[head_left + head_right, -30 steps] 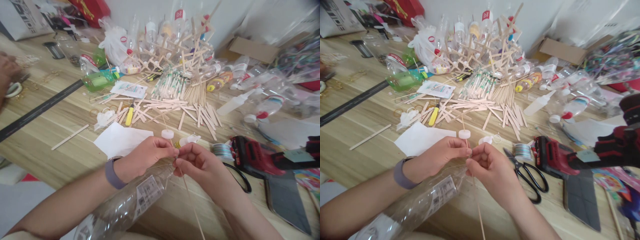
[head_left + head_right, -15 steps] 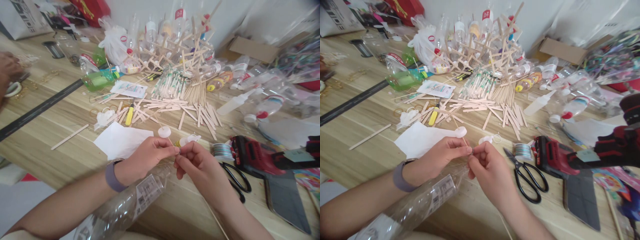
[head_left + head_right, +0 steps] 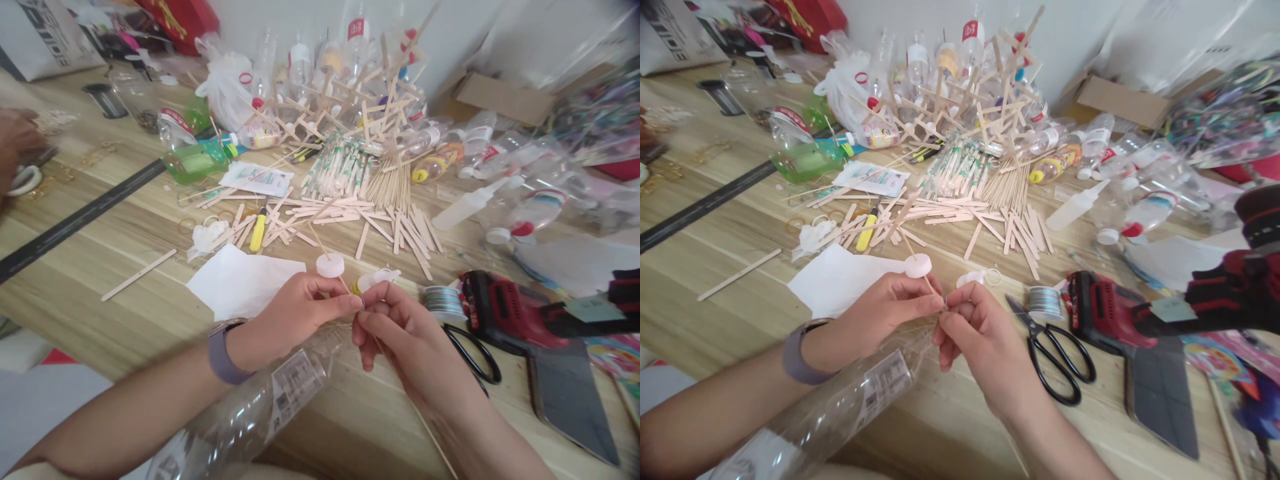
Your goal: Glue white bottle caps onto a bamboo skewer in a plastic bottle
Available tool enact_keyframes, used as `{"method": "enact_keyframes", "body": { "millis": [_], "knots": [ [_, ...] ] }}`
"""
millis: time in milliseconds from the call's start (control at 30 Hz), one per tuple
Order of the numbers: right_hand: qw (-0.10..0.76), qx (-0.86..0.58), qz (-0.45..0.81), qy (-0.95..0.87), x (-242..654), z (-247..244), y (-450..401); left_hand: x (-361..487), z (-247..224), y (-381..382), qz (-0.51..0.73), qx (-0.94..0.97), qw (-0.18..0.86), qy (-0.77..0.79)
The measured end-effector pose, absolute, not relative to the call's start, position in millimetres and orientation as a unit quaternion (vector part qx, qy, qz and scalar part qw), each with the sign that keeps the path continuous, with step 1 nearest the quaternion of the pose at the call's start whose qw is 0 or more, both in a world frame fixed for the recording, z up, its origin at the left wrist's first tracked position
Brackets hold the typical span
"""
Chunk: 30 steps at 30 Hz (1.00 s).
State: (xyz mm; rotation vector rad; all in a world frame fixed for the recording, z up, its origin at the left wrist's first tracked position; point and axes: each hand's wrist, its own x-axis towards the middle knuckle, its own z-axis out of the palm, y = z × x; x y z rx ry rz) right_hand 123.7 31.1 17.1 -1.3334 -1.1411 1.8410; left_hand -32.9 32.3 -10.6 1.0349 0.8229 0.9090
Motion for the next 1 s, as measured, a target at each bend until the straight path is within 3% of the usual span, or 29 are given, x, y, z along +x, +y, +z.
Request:
{"method": "enact_keyframes", "body": {
  "millis": [533, 1000],
  "knots": [
    [0.296, -0.473, 0.759, -0.336, 124, 24, 21, -33, 2, 31, 0.391, 0.459, 0.754, 0.261],
    [0.286, -0.462, 0.789, -0.287, 130, 22, 21, -36, 2, 34, 0.359, 0.507, 0.725, 0.298]
  ]
}}
